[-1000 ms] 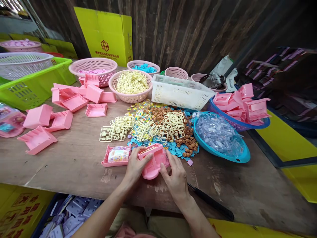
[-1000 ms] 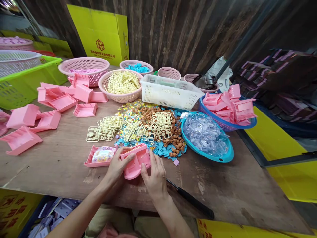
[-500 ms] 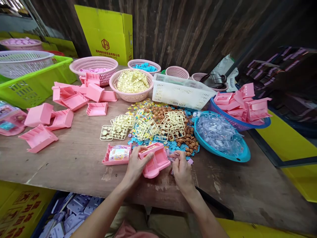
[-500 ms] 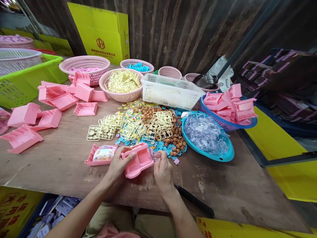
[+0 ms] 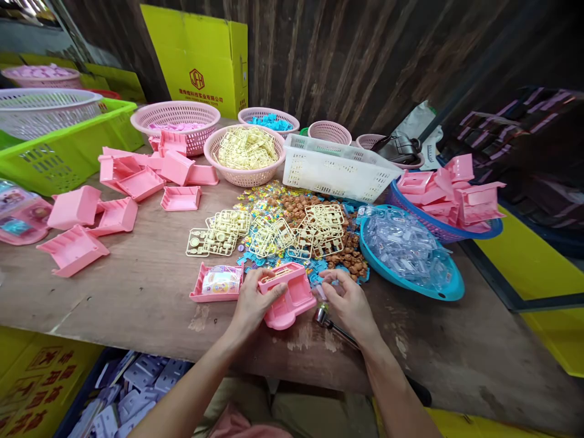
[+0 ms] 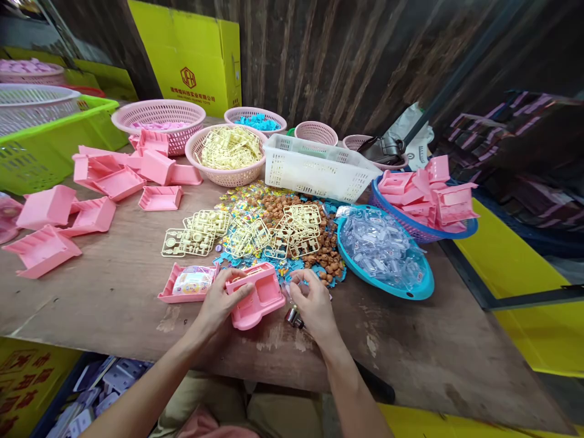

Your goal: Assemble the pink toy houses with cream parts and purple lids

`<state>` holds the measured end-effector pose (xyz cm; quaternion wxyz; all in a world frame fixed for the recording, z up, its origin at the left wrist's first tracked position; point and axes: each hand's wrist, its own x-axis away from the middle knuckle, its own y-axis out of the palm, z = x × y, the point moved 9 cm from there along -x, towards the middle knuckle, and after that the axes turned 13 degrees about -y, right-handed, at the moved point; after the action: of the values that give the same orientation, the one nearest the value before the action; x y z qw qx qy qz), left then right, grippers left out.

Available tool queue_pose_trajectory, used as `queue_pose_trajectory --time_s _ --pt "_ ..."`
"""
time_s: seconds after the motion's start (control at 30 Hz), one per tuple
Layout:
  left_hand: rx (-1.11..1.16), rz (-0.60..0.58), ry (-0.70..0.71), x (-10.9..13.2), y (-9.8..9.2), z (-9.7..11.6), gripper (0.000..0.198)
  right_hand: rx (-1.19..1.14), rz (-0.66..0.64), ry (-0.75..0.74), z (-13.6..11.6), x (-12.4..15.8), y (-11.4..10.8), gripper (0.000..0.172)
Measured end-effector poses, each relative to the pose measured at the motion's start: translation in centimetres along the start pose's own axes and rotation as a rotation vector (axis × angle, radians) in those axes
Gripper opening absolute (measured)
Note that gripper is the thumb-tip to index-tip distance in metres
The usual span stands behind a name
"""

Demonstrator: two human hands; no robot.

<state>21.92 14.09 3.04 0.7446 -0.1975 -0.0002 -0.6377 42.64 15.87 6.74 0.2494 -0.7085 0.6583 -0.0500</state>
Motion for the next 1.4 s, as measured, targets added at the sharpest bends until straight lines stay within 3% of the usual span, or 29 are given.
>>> queue_pose_trajectory --time_s 0.1,0.23,0.37,0.57,0.93,1.1,1.4 --pt "0.013 -0.021 -0.026 -0.1 0.2 -0.4 0.037 -0.046 -0.044 0.054 -0.3 0.1 0.4 0.021" --pt "0.067 -0.056 -0.069 -0.4 0.5 -1.1 0.052 0.166 -0.054 -0.084 -2.1 0.1 0.8 0.021" --pt "0.091 -0.11 -0.084 -0.6 0.9 -1.2 0.049 0.394 -0.035 -0.231 -3.1 0.2 1.3 0.025" --pt "0.114 -0.12 -0.125 -0.7 0.9 -1.2 0.045 0.503 -0.039 -0.364 -4.1 0.2 1.8 0.026" --pt "0.08 -0.115 -0.086 -0.9 0.6 -0.7 0.04 0.543 -0.046 -0.299 -2.9 -0.7 2.2 0.024" --pt "0.057 -0.111 -0.092 -1.0 0.8 -0.4 0.036 0.446 -0.091 -0.315 -3.3 -1.1 2.2 0.023" --pt "0.083 -0.11 -0.11 -1.3 0.8 -0.3 0.036 0.503 -0.095 -0.319 -3.3 -1.1 2.1 0.024"
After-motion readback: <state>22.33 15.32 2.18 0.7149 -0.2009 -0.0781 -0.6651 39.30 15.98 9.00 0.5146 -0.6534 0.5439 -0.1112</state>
